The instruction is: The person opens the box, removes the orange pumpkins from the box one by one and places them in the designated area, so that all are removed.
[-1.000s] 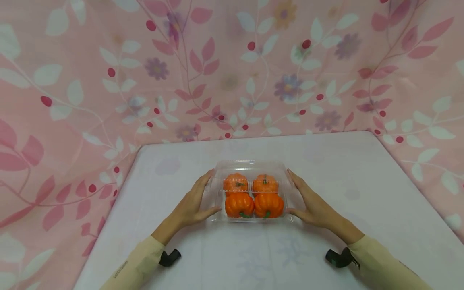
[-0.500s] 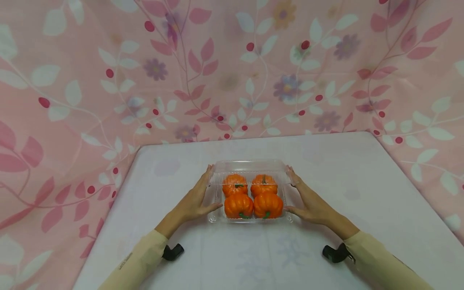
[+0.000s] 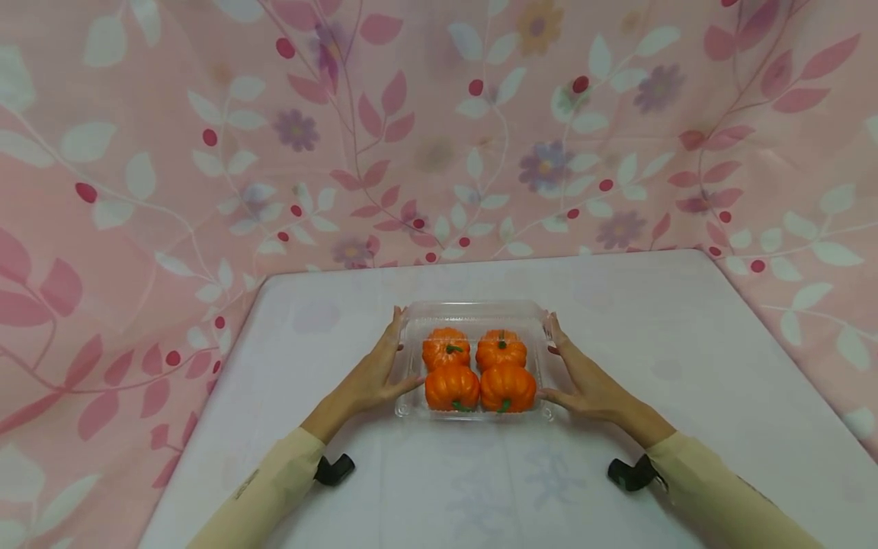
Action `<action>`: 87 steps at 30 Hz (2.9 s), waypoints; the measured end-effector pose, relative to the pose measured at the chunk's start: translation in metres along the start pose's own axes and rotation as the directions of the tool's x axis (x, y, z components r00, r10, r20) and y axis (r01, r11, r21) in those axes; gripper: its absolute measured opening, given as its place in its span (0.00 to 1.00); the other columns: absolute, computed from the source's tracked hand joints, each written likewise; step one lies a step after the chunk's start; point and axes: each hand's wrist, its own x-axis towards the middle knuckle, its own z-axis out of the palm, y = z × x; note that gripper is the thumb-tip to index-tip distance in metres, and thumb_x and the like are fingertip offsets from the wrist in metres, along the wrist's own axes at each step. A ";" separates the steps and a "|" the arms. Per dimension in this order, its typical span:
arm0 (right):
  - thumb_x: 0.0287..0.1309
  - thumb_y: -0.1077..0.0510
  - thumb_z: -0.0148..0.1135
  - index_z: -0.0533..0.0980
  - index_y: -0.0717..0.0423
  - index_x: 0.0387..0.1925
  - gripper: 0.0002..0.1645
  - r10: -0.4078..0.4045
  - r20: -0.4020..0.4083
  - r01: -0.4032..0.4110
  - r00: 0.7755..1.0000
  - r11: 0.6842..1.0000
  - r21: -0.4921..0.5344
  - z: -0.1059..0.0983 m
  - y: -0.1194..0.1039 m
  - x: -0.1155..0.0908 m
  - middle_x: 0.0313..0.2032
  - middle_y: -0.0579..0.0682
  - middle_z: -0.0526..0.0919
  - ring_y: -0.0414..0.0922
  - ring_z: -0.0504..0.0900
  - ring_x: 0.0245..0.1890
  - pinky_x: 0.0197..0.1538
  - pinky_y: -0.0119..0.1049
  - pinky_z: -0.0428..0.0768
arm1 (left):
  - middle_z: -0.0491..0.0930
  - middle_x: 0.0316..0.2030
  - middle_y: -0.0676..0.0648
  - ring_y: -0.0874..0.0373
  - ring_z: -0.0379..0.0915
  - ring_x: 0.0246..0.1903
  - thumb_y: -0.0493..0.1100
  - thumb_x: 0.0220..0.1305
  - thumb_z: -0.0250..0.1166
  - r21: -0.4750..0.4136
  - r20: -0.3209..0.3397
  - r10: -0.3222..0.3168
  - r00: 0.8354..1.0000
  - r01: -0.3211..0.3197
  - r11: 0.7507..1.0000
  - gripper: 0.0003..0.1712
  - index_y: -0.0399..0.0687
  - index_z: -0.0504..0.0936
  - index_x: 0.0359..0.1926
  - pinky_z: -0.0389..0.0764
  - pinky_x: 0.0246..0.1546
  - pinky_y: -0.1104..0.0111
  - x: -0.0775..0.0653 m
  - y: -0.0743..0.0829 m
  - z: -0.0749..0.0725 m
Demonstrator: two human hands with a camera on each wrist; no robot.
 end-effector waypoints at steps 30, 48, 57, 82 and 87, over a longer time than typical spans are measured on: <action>0.48 0.51 0.76 0.26 0.58 0.76 0.77 0.022 -0.024 -0.021 0.999 0.999 0.031 0.004 0.011 0.018 0.71 0.69 0.58 0.68 0.74 0.60 0.62 0.66 0.68 | 0.48 0.74 0.40 0.47 0.73 0.55 0.55 0.65 0.64 -0.094 -0.038 -0.007 0.999 0.004 0.996 0.62 0.47 0.23 0.76 0.80 0.55 0.55 0.012 -0.011 0.008; 0.52 0.44 0.72 0.28 0.65 0.75 0.73 -0.089 -0.022 0.089 0.996 0.996 -0.007 0.005 0.018 0.020 0.74 0.67 0.50 0.62 0.61 0.69 0.53 0.53 0.80 | 0.53 0.69 0.35 0.45 0.73 0.53 0.53 0.63 0.66 -0.078 -0.047 -0.018 0.999 0.015 0.997 0.65 0.49 0.21 0.76 0.79 0.55 0.54 0.016 -0.010 0.011; 0.46 0.51 0.78 0.32 0.64 0.75 0.74 -0.081 -0.058 0.083 0.995 0.996 0.042 0.006 0.016 0.021 0.72 0.69 0.55 0.66 0.66 0.65 0.51 0.52 0.81 | 0.42 0.76 0.36 0.41 0.70 0.58 0.47 0.65 0.66 -0.149 -0.063 -0.002 0.998 -0.007 0.989 0.62 0.40 0.24 0.75 0.78 0.56 0.52 0.013 -0.011 0.011; 0.51 0.52 0.73 0.32 0.63 0.76 0.69 -0.073 -0.005 0.073 0.997 0.995 0.073 0.002 0.020 0.029 0.78 0.59 0.38 0.60 0.61 0.70 0.43 0.39 0.81 | 0.39 0.77 0.38 0.42 0.53 0.72 0.48 0.68 0.62 -0.179 -0.013 -0.020 1.000 0.017 0.984 0.60 0.50 0.20 0.75 0.75 0.60 0.51 0.017 -0.015 0.012; 0.54 0.54 0.70 0.34 0.62 0.77 0.65 -0.055 -0.019 0.056 0.998 0.995 0.085 0.002 0.022 0.033 0.78 0.56 0.39 0.58 0.62 0.68 0.43 0.39 0.79 | 0.39 0.78 0.40 0.44 0.50 0.73 0.47 0.67 0.62 -0.188 -0.029 -0.011 1.000 0.005 0.982 0.62 0.51 0.18 0.74 0.74 0.61 0.50 0.022 -0.014 0.013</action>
